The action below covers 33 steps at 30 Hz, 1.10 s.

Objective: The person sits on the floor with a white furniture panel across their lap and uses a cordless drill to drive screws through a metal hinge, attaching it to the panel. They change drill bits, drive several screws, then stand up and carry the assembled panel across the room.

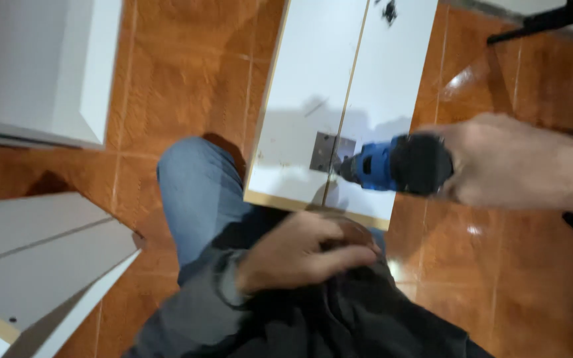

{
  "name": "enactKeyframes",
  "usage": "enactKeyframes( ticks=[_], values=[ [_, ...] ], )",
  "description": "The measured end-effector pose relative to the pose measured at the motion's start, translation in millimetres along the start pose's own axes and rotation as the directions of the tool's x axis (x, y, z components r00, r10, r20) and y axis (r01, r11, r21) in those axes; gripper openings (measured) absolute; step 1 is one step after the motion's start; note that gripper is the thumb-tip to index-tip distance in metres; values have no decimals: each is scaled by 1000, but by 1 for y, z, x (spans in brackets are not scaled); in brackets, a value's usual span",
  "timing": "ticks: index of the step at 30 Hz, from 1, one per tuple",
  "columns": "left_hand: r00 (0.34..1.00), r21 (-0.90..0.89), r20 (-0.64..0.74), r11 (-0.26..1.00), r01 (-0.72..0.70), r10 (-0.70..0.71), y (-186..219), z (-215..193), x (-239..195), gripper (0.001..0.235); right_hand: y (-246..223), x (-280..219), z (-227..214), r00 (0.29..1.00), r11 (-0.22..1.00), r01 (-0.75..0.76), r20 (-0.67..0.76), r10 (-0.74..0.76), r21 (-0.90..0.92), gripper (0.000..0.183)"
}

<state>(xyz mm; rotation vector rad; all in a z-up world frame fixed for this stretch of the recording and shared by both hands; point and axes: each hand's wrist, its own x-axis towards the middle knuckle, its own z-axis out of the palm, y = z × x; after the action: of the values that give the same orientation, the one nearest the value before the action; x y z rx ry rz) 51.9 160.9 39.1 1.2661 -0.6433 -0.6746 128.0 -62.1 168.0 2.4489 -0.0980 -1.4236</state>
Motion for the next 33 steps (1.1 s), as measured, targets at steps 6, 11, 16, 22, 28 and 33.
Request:
enactKeyframes(
  ticks=[6,11,16,22,28,33],
  values=[
    [960,600,-232,754,268,-156,50,-70,82,29,75,14,61,999,996,8,-53,-3,87,14],
    [947,885,-219,457,92,233,-38,-128,209,23,129,41,173,939,903,221,-330,-96,368,20],
    [827,946,-189,325,8,529,-91,-154,281,22,175,47,252,965,774,99,-250,78,626,24],
    [846,967,-158,255,27,509,-85,-149,293,19,126,54,352,932,455,264,-346,106,851,37],
    [829,900,-239,436,-7,506,-96,-152,280,19,93,20,311,882,458,189,-356,310,869,55],
    [848,194,-489,973,-123,204,3,-83,197,18,79,26,304,842,483,360,-501,201,799,56]
  ],
)
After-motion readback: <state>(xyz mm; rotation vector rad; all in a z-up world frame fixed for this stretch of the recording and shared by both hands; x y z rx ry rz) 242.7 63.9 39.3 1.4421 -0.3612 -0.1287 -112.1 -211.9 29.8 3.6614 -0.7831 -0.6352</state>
